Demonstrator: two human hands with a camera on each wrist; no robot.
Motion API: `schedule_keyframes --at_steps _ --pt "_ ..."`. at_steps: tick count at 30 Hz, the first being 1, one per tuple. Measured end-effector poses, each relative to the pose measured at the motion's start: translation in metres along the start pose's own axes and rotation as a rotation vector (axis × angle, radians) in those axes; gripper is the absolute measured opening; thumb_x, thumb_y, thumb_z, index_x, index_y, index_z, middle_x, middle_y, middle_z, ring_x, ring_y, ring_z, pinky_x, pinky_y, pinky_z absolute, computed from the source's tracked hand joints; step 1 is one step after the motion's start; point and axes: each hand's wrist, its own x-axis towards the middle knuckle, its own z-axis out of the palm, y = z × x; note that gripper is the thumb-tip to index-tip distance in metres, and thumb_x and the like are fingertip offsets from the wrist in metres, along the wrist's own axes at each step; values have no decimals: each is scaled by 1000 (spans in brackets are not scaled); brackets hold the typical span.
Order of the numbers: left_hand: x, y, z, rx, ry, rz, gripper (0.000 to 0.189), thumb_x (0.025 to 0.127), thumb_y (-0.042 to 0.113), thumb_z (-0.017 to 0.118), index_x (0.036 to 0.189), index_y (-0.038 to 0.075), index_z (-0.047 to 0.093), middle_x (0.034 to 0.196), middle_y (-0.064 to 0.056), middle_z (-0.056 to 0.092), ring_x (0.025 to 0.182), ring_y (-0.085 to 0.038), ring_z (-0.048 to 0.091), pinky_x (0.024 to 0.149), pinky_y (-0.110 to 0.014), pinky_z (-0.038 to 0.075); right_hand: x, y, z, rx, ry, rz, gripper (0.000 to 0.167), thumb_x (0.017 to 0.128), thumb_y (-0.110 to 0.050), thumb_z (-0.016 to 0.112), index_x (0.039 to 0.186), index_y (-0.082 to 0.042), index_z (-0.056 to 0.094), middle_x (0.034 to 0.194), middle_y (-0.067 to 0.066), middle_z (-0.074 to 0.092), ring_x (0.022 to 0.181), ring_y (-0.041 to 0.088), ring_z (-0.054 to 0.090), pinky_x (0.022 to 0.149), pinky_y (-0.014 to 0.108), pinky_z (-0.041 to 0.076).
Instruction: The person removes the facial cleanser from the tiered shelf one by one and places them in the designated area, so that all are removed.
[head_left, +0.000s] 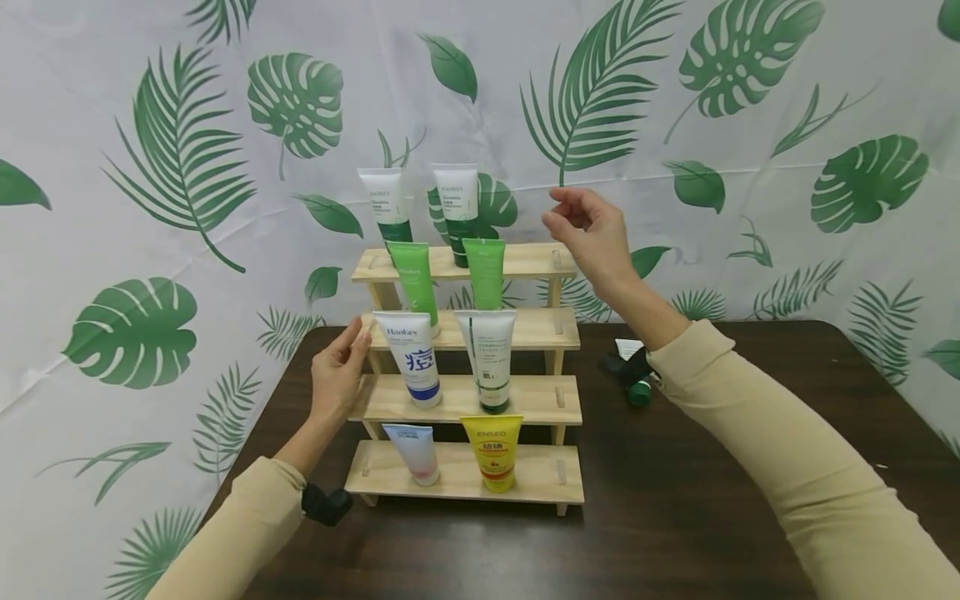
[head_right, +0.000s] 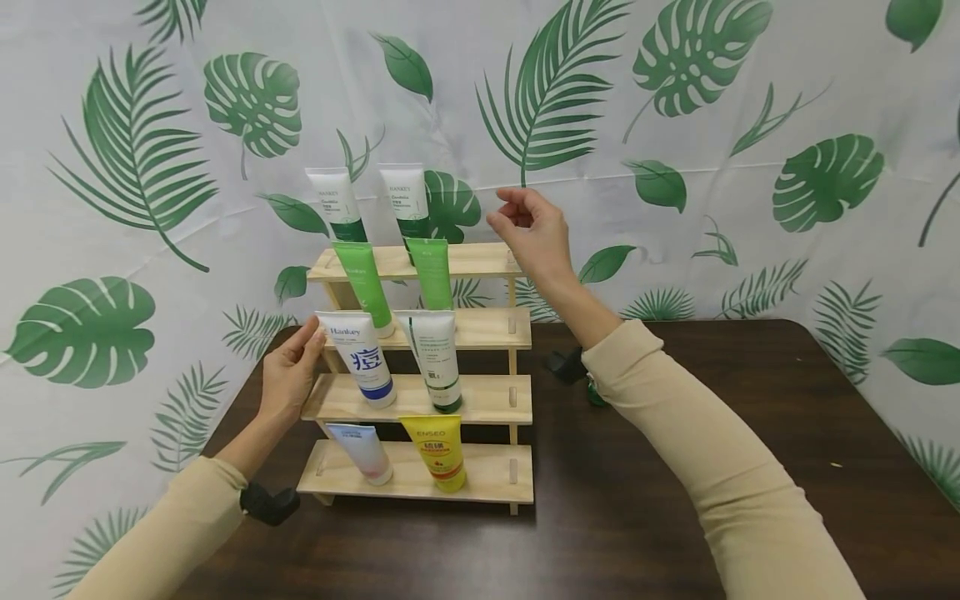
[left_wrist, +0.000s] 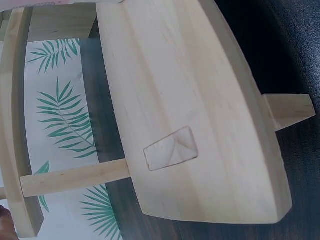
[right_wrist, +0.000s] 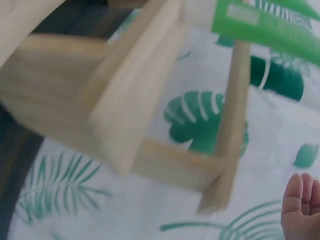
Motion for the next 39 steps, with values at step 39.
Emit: schedule_keyframes --at_steps 39 --pt "-2 1 -2 22 -5 15 41 94 15 57 131 -3 51 137 -10 51 122 -20 50 83 -3 41 45 -8 70 2 -233 -51 36 87 -5 66 122 0 58 108 17 63 93 20 58 86 27 48"
